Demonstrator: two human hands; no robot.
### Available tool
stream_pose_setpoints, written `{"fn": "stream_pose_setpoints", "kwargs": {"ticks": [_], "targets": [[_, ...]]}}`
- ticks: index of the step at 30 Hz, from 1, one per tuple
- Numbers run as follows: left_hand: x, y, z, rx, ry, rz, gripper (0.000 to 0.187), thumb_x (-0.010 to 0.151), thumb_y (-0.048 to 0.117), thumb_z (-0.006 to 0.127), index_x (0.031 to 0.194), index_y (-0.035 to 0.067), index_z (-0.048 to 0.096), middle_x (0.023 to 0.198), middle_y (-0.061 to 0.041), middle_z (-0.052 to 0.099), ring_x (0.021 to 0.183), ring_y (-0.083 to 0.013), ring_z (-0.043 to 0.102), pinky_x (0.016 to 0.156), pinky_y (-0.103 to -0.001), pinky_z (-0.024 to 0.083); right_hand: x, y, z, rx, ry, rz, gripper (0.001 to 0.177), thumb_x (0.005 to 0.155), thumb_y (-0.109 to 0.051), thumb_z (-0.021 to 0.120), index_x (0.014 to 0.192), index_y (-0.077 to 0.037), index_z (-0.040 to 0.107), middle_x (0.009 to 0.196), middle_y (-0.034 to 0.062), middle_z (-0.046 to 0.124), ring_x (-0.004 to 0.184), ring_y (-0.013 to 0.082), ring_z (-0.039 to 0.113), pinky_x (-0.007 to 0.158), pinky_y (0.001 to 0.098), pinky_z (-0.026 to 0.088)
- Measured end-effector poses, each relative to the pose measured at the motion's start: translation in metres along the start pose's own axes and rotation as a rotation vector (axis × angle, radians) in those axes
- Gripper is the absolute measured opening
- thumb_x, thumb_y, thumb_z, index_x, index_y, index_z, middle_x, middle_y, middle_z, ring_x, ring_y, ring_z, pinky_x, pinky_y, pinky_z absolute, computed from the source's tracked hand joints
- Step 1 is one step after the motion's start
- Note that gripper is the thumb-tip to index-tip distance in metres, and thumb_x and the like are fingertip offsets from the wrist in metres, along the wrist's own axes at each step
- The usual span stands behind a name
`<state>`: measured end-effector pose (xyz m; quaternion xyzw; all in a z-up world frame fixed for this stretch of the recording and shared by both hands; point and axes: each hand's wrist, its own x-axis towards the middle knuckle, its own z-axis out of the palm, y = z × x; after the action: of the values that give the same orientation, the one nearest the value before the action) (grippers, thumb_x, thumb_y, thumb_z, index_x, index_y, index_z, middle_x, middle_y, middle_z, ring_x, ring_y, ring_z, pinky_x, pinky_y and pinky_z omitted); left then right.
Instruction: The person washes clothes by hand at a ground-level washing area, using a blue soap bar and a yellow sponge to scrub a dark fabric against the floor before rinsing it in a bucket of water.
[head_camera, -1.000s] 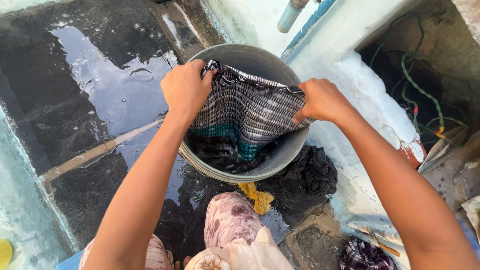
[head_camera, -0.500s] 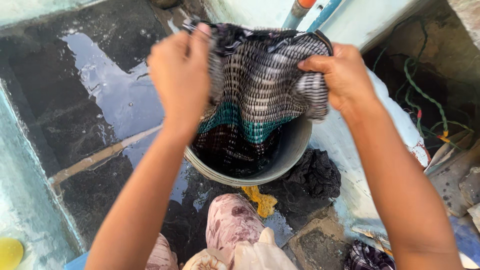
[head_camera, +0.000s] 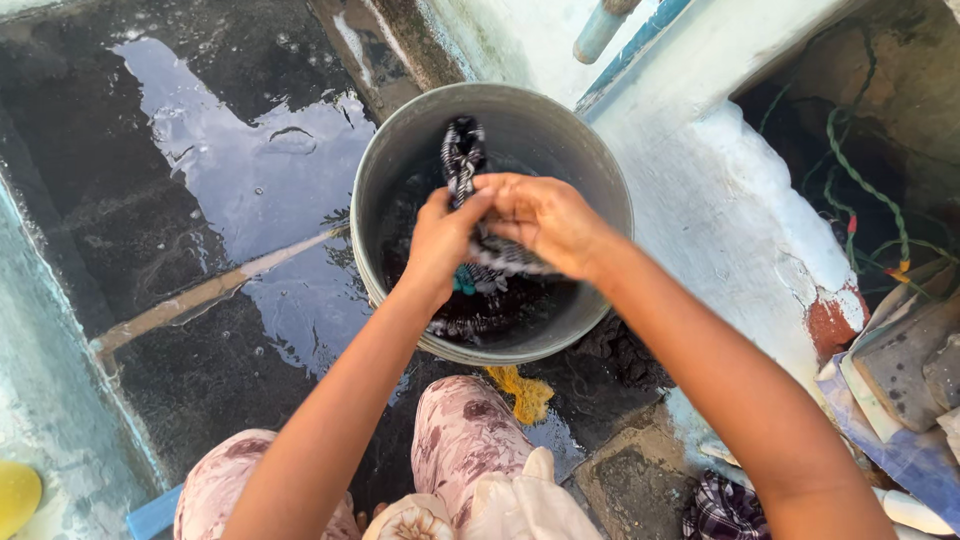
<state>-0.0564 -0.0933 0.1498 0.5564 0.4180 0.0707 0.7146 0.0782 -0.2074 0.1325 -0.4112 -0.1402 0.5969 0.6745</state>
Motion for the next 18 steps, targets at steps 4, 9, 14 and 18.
{"fn": "stream_pose_setpoints", "kwargs": {"ticks": [4,9,14,18], "targets": [[0.021,-0.017,-0.001,0.039,0.194,0.166,0.052,0.081,0.021,0.072,0.124,0.002,0.052,0.106,-0.012,0.069,0.094,-0.0199,0.069,0.077,-0.033,0.055,-0.004,-0.017,-0.008,-0.706,0.028,-0.031,0.051,0.092,-0.024,0.063,0.136,0.002,0.062,0.133,0.0165,0.068,0.121,0.0205,0.067,0.1,0.0375,0.056],[0.021,-0.025,-0.008,0.105,0.088,0.207,0.065,0.094,0.06,0.06,0.122,0.001,0.054,0.104,-0.01,0.064,0.095,-0.0181,0.062,0.085,-0.034,0.051,0.011,0.014,0.0,-0.965,-0.147,-0.252,0.09,0.084,-0.033,0.092,0.141,0.013,0.041,0.135,0.0246,0.058,0.128,0.0305,0.056,0.103,0.0413,0.045],[0.007,-0.012,-0.009,0.407,-0.02,0.097,0.068,0.094,0.068,0.039,0.109,0.01,0.07,0.084,-0.013,0.067,0.08,-0.0312,0.063,0.078,-0.046,0.05,0.054,0.007,-0.041,-0.785,0.147,0.299,0.062,0.082,-0.042,0.083,0.112,0.009,0.066,0.107,0.0249,0.073,0.097,0.0353,0.074,0.076,0.0558,0.055],[-0.005,0.008,-0.03,1.105,0.251,0.715,0.037,0.094,0.042,0.062,0.105,0.009,0.073,0.088,-0.014,0.071,0.087,-0.0355,0.066,0.082,-0.048,0.048,0.074,0.033,-0.063,-1.612,0.265,0.331,0.061,0.061,-0.033,0.093,0.106,0.002,0.071,0.111,0.0228,0.074,0.101,0.0355,0.072,0.09,0.0422,0.057]]}}
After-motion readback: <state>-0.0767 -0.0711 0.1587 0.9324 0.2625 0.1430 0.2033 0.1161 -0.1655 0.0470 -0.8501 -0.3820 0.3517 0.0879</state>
